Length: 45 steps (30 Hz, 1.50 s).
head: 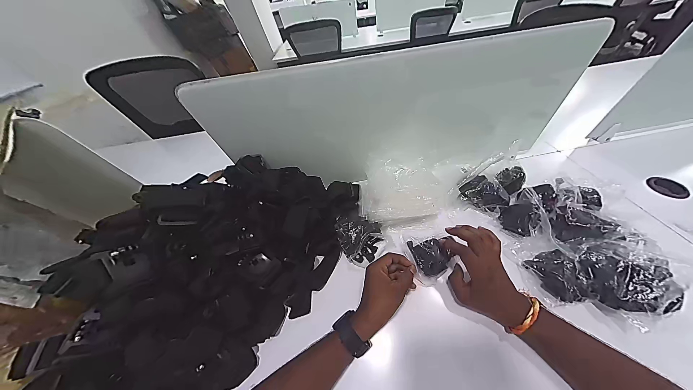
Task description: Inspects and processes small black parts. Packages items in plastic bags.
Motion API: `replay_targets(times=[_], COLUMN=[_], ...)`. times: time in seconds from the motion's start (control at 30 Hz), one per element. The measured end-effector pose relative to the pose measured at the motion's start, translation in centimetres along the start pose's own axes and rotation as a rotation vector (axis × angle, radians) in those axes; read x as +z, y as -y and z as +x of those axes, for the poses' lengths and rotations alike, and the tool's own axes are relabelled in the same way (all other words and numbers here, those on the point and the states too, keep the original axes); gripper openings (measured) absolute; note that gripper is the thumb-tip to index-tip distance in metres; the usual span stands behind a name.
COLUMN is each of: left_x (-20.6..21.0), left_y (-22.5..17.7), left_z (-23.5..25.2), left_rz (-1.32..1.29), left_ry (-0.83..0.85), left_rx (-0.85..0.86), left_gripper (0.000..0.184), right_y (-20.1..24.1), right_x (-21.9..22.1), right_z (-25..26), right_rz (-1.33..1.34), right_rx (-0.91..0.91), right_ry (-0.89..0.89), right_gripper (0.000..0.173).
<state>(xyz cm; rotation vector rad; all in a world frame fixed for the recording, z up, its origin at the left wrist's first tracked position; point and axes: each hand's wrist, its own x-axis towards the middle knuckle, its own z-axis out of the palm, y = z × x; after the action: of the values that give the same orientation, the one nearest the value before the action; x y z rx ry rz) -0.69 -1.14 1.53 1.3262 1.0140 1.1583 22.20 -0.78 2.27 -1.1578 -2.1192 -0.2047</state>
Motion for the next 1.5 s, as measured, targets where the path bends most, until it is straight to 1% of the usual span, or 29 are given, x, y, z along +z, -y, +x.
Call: replay_targets(times=[0.07, 0.13, 0.23, 0.37, 0.53, 0.6, 0.67, 0.7, 0.87, 1.0, 1.13, 1.27, 1.4, 1.43, 1.5], left_x=[0.0, 0.0, 0.2, 0.8, 1.0, 0.9, 0.9, 0.8, 0.6, 0.6, 0.5, 0.2, 0.2, 0.2, -0.2], left_y=[-0.2, -0.2, 0.0, 0.0, 0.0, 0.2, 0.2, 0.2, -0.1, -0.3, -0.1, 0.0, 0.0, -0.1, -0.3], left_z=[0.0, 0.0, -0.4, -1.2, -1.3, -1.2, -1.0, -0.9, -0.7, -0.7, -0.8, -0.7, -0.6, -0.6, -0.4], left_rz=[-0.04, -0.062, -0.084, -0.127, -0.12, -0.128, -0.143, -0.154, -0.22, -0.242, -0.25, -0.276, -0.275, -0.272, -0.291], left_ry=[0.003, 0.012, 0.038, 0.03, -0.015, -0.038, -0.06, -0.069, -0.075, -0.042, 0.003, 0.035, 0.051, 0.052, 0.099], left_rx=[-0.013, -0.004, 0.035, 0.018, 0.045, 0.069, 0.074, 0.073, 0.005, -0.025, -0.005, 0.001, -0.007, -0.021, -0.041], left_gripper=[0.018, 0.026, 0.032, 0.036, 0.03, 0.028, 0.026, 0.026, 0.022, 0.019, 0.015, 0.011, 0.018, 0.018, 0.011], right_y=[0.8, 1.7, 2.3, 2.0, 2.1, 2.3, 2.3, 2.2, 1.9, 1.9, 1.7, 1.3, 1.1, 1.1, 1.2], right_x=[-0.2, 0.0, 0.4, 0.5, 0.4, 0.3, 0.2, 0.3, 0.0, 0.0, -0.1, 0.3, 0.6, 0.6, 0.6], right_z=[-0.4, -0.7, -0.9, -0.9, -0.9, -0.8, -0.7, -0.7, -0.6, -0.7, -0.9, -1.0, -1.1, -1.2, -1.3], right_rz=[0.001, -0.007, -0.039, -0.04, -0.043, -0.062, -0.083, -0.083, -0.047, -0.029, 0.014, 0.095, 0.193, 0.21, 0.237], right_rx=[-0.089, -0.128, -0.137, -0.127, -0.147, -0.145, -0.125, -0.118, -0.16, -0.243, -0.284, -0.23, -0.185, -0.18, -0.164], right_ry=[-0.04, -0.036, 0.022, 0.089, 0.125, 0.151, 0.188, 0.195, 0.145, 0.11, 0.059, -0.009, -0.018, -0.016, -0.021], right_gripper=[0.035, 0.032, 0.031, 0.028, 0.022, 0.026, 0.035, 0.036, 0.021, 0.022, 0.021, 0.022, 0.018, 0.017, 0.016])
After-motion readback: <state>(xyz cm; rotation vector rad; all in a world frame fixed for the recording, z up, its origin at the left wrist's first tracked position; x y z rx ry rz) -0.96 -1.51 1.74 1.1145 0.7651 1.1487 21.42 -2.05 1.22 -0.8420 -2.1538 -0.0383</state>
